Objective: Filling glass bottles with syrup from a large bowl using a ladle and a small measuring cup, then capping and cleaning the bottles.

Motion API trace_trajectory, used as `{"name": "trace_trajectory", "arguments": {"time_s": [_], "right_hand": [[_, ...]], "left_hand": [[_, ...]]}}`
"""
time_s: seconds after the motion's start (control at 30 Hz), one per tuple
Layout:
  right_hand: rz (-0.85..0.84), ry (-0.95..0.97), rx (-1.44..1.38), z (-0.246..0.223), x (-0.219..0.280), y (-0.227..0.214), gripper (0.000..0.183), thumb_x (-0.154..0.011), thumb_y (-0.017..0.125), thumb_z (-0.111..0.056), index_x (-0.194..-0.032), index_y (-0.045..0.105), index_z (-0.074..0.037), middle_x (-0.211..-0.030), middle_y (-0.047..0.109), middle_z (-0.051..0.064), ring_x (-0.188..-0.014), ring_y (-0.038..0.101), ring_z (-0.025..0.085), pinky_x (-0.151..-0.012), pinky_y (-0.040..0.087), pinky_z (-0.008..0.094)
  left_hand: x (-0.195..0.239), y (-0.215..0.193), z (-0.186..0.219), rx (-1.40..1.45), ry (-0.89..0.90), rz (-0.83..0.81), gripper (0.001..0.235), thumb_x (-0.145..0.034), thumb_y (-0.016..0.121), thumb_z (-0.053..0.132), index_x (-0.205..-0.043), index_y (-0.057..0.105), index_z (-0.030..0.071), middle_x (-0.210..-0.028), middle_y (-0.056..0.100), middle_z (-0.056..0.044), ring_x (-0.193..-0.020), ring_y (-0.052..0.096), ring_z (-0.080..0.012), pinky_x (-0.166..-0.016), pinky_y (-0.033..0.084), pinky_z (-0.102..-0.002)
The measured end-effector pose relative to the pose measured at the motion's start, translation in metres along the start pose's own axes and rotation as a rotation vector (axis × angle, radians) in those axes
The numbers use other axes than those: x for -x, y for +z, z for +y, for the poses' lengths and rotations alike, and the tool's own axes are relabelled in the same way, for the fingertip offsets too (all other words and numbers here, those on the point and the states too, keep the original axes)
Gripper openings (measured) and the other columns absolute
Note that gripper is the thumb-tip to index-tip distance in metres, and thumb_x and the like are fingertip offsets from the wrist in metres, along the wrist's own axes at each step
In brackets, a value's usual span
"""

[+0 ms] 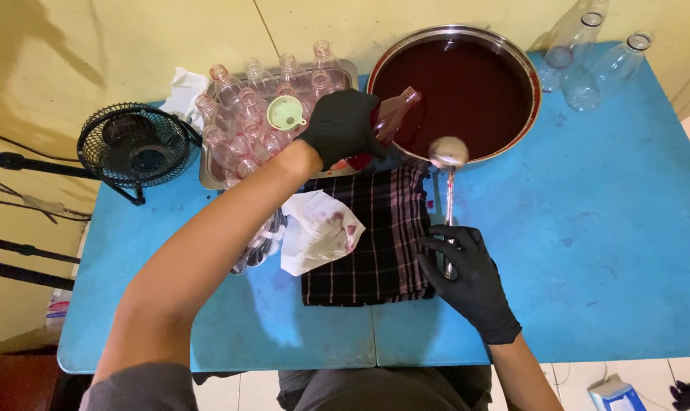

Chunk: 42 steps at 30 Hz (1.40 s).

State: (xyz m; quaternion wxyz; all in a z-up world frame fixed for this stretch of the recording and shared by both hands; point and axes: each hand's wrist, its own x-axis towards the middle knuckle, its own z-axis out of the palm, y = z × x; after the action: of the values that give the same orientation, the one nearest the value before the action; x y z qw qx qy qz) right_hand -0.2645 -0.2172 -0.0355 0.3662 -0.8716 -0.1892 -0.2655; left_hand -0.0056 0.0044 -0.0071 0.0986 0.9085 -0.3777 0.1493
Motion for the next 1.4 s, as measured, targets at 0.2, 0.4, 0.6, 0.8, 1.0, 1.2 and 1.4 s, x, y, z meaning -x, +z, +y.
{"name": "trace_trajectory", "arguments": {"time_s": [0.2,0.4,0.6,0.8,1.0,1.2,1.4], "right_hand": [[-0.017,0.029,0.004,-0.001,0.001,-0.001,0.022,-0.089,0.082,-0.016,-0.11,0.078,-0.016,-0.112,0.07,0.009,-0.094,0.064,0.028,-0.081,0.054,0.039],[-0.034,0.115,-0.032,0.012,0.013,0.006,0.026,-0.088,0.082,-0.016,-0.114,0.078,-0.017,-0.116,0.071,0.01,-0.098,0.063,0.032,-0.083,0.054,0.044],[-0.011,0.078,0.003,0.006,0.008,0.006,0.017,-0.091,0.08,-0.012,-0.108,0.078,-0.011,-0.116,0.071,0.01,-0.102,0.064,0.03,-0.082,0.057,0.041],[0.064,0.013,0.012,-0.005,-0.001,0.003,0.022,-0.088,0.081,-0.004,-0.11,0.076,-0.008,-0.116,0.068,0.008,-0.106,0.066,0.031,-0.086,0.058,0.039],[0.014,-0.034,-0.174,-0.05,-0.053,-0.014,0.027,-0.094,0.073,0.003,-0.12,0.073,-0.004,-0.111,0.066,0.012,-0.109,0.068,0.038,-0.089,0.058,0.045],[-0.175,-0.267,-0.383,-0.115,-0.132,0.038,0.017,-0.095,0.071,0.0,-0.112,0.071,0.001,-0.105,0.069,0.021,-0.099,0.071,0.046,-0.083,0.061,0.051],[-0.284,-0.709,0.081,-0.127,-0.154,0.186,0.025,-0.091,0.068,-0.023,-0.072,0.064,-0.006,-0.074,0.055,0.013,-0.073,0.059,0.034,-0.054,0.049,0.044]], "left_hand": [[0.006,-0.026,0.029,0.213,-0.368,-0.149,0.096,-0.064,0.092,0.067,-0.139,0.058,0.018,-0.113,0.075,-0.013,-0.112,0.071,-0.0358,-0.099,0.056,-0.045],[0.034,-0.051,0.068,0.783,-0.438,0.097,0.093,-0.067,0.099,0.038,-0.144,0.051,0.017,-0.121,0.073,-0.022,-0.118,0.069,-0.0429,-0.099,0.06,-0.05],[0.053,-0.018,0.081,0.853,-0.522,0.143,0.104,-0.062,0.097,0.053,-0.147,0.051,0.017,-0.126,0.073,-0.019,-0.121,0.069,-0.0391,-0.105,0.058,-0.046],[0.061,-0.013,0.1,0.955,-0.579,0.08,0.095,-0.064,0.094,0.055,-0.143,0.053,0.022,-0.136,0.07,-0.011,-0.13,0.064,-0.0314,-0.115,0.051,-0.045],[0.075,-0.016,0.107,1.383,-0.583,0.169,0.081,-0.069,0.098,0.032,-0.137,0.063,0.003,-0.131,0.07,-0.021,-0.129,0.064,-0.0344,-0.111,0.051,-0.047],[0.089,0.064,0.087,1.156,-0.485,0.233,0.085,-0.066,0.096,0.045,-0.136,0.059,0.013,-0.131,0.067,-0.011,-0.13,0.062,-0.028,-0.113,0.05,-0.042],[0.078,0.086,0.083,0.871,-0.338,0.252,0.09,-0.062,0.094,0.061,-0.135,0.055,0.025,-0.13,0.063,0.001,-0.131,0.059,-0.0202,-0.116,0.049,-0.037]]}}
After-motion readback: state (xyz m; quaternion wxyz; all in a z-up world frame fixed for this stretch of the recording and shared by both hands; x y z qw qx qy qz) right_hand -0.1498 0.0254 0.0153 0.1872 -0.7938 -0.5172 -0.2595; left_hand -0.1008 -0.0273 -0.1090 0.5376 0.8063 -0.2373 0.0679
